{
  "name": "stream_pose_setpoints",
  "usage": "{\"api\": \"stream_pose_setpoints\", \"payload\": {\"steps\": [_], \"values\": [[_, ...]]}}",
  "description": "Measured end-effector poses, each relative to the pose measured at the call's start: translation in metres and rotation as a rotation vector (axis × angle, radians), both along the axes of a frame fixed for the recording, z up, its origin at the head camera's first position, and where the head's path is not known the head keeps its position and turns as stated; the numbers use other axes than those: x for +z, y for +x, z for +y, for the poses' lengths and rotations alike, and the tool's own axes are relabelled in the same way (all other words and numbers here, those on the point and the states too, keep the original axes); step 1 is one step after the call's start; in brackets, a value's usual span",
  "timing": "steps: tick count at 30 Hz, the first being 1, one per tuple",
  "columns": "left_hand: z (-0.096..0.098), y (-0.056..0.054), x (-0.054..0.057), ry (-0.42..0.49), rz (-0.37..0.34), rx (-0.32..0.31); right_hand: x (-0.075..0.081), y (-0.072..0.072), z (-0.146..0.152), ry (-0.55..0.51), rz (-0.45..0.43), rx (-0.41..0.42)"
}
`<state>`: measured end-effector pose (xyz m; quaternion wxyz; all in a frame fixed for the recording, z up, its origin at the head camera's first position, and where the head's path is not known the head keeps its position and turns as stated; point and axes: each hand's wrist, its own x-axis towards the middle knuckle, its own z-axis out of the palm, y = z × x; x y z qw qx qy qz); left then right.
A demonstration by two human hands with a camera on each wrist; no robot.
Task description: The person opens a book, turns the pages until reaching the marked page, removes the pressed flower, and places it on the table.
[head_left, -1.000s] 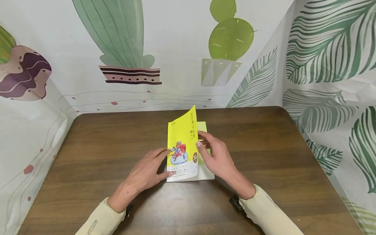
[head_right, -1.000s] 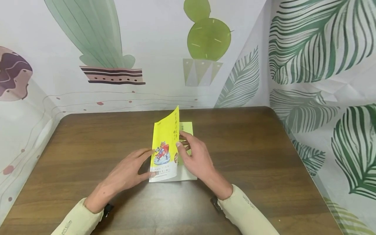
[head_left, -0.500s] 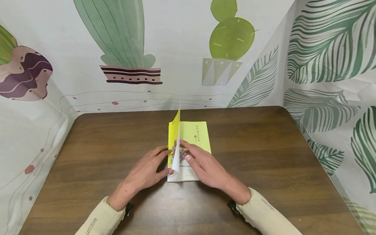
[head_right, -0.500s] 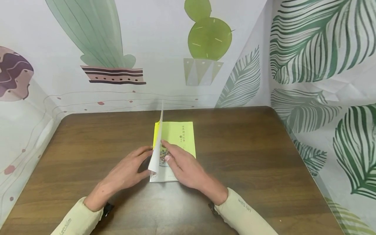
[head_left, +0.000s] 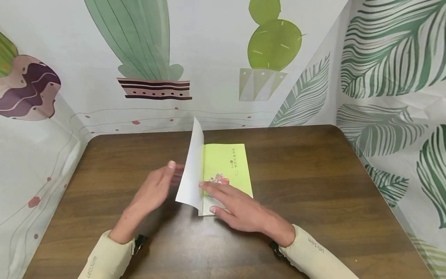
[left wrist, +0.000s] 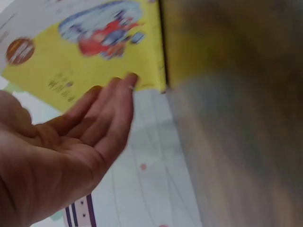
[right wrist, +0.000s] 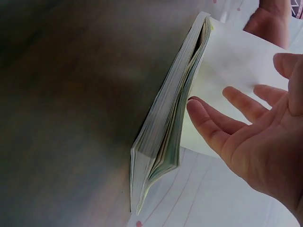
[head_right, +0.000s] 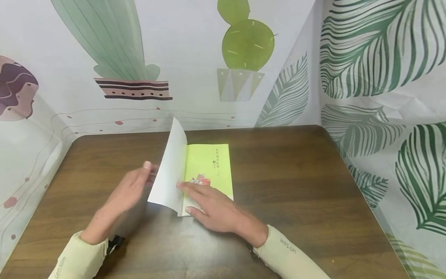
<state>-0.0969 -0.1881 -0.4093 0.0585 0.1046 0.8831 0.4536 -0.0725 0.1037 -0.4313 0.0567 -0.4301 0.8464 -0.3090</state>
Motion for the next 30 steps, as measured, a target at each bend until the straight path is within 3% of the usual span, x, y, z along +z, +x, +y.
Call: {"api": "stream_pose_setpoints", "payload": {"steps": [3, 6, 16, 22, 26, 30], "values": [[-0.007, -0.001, 0.011, 0.152, -0.005, 0.019, 0.0, 0.001, -0.001, 0.042, 0.049, 0.025], [-0.01, 0.001, 0.019, 0.199, 0.026, 0.03, -0.001, 0.004, -0.002, 0.057, 0.09, 0.053], [-0.009, 0.009, 0.03, -0.021, 0.067, 0.157, -0.002, 0.011, -0.006, 0.143, 0.095, 0.08], [-0.01, 0.009, 0.027, -0.113, 0.154, 0.203, 0.0, 0.012, -0.004, 0.177, 0.075, 0.077], [-0.012, 0.008, 0.019, -0.177, 0.244, 0.202, 0.001, 0.011, 0.0, 0.17, 0.066, 0.073], [-0.014, 0.005, 0.01, -0.226, 0.354, 0.131, 0.002, 0.01, 0.005, 0.167, 0.066, 0.068]]}}
